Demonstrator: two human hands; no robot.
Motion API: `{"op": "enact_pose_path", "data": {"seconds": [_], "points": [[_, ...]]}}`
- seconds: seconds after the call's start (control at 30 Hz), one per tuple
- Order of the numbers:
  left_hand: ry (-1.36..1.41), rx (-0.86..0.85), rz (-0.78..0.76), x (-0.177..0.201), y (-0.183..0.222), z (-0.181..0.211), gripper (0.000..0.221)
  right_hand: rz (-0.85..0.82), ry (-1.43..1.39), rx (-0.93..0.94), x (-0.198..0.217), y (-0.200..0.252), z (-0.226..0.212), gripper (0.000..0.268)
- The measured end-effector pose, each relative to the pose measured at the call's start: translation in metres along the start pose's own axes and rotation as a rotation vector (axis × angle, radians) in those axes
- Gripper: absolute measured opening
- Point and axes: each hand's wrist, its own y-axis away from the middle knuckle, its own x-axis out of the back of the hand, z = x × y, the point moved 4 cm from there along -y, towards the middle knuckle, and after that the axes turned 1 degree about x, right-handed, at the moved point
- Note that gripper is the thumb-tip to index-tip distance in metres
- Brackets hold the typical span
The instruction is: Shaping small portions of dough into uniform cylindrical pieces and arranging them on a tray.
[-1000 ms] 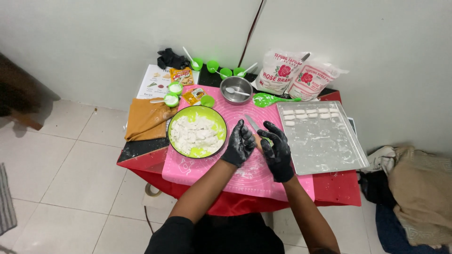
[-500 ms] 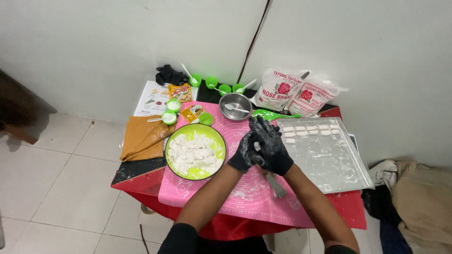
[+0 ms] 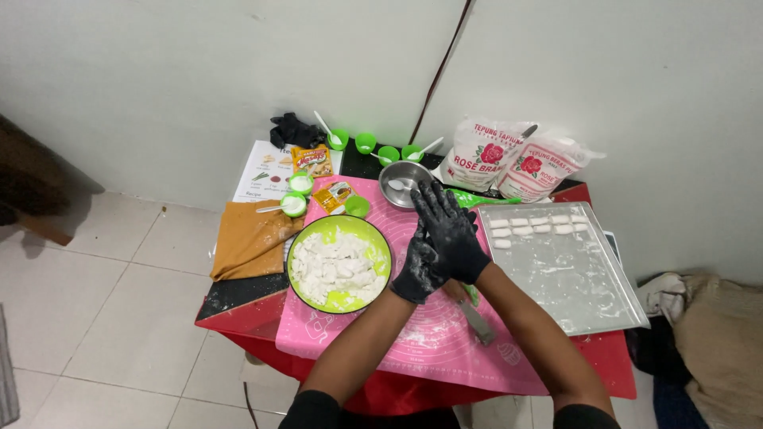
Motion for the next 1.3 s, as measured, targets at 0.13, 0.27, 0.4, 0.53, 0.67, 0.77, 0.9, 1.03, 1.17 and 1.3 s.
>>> {"op": "enact_pose_path", "data": {"seconds": [0.13, 0.27, 0.4, 0.53, 0.67, 0.77, 0.9, 1.03, 1.17, 1.3], "points": [[0.221, -0.264, -0.110, -0.034, 0.006, -0.006, 0.088, -0.071, 0.590, -0.132, -0.025, 0.009, 0.018, 0.114], [0.054, -0.317, -0.231, -0.049, 0.011, -0.001, 0.091, -0.090, 0.429, -0.043, -0.001, 0.003, -0.002, 0.097], [0.049, -0.286, -0.226, -0.040, 0.014, -0.004, 0.091, -0.092, 0.318, 0.007, 0.007, 0.005, -0.004, 0.084], [0.020, -0.245, -0.204, -0.027, 0.017, -0.003, 0.089, 0.047, 0.536, -0.089, 0.002, 0.013, 0.009, 0.124], [-0.019, -0.217, -0.189, -0.016, 0.018, 0.009, 0.089, 0.005, 0.267, -0.053, 0.014, 0.008, -0.014, 0.105], [-0.032, -0.200, -0.186, -0.012, 0.007, 0.003, 0.089, -0.024, 0.077, -0.015, 0.023, 0.001, -0.024, 0.092], [-0.044, -0.186, -0.171, -0.002, 0.003, 0.005, 0.090, 0.096, 0.255, -0.152, -0.013, 0.011, 0.024, 0.108], [-0.081, -0.157, -0.146, 0.014, 0.003, 0.009, 0.091, -0.032, 0.515, -0.220, -0.059, 0.027, 0.004, 0.121], [-0.255, -0.043, -0.211, -0.012, 0.001, -0.017, 0.111, 0.065, 0.567, -0.461, -0.097, 0.038, 0.028, 0.088], [0.127, -0.055, -0.161, -0.008, -0.002, -0.012, 0.105, 0.154, 0.610, -0.641, -0.082, 0.040, 0.034, 0.068]]}}
